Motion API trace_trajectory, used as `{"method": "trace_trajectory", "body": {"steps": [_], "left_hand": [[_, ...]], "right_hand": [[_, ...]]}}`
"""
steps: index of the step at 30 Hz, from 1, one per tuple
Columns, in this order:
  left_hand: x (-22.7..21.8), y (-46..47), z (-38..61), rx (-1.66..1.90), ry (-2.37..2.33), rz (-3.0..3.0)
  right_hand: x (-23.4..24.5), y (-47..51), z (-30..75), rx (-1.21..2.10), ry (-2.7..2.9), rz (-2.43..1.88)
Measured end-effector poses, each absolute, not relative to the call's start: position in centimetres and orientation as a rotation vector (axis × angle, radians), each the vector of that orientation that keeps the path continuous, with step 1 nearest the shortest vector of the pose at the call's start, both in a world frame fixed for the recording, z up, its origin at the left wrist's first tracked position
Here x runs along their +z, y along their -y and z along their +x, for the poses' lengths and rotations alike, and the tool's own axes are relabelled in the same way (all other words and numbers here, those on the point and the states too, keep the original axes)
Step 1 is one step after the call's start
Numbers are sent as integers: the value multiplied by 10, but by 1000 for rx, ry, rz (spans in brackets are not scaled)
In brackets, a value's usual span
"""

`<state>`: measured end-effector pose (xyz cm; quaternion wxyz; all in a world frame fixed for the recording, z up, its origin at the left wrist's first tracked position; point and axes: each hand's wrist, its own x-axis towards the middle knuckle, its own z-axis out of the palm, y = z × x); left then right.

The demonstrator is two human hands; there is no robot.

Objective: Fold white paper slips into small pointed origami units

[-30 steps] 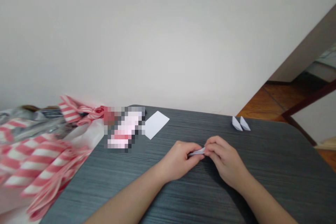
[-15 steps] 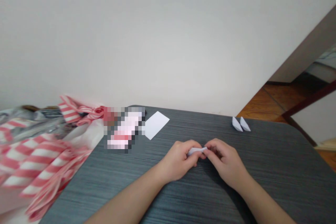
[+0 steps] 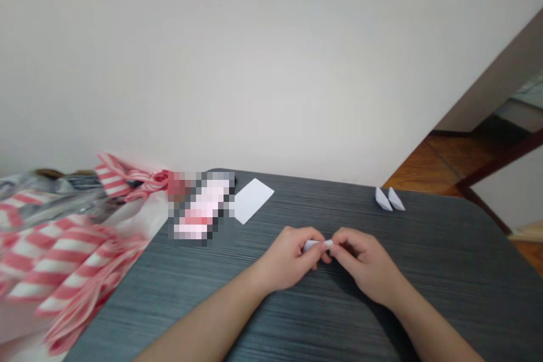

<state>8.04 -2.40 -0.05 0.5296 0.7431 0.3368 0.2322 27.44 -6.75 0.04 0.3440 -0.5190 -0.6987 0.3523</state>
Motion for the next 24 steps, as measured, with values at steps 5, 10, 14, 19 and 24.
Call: {"method": "trace_trajectory", "body": {"steps": [5, 10, 14, 19, 24], "left_hand": [[-1, 23, 80, 535, -814, 1690], [-4, 23, 81, 533, -782, 1568], [-6, 24, 82, 540, -728, 1436], [-8, 24, 85, 542, -696, 1295], [-8, 24, 85, 523, -655, 1194]], "right_hand": [[-2, 67, 271, 917, 1757, -1361], [-12, 69, 272, 982, 1653, -1315], [-13, 69, 274, 921, 1669, -1254], [-13, 68, 277, 860, 1704, -1132], [-11, 68, 278, 829, 1734, -1113]]}}
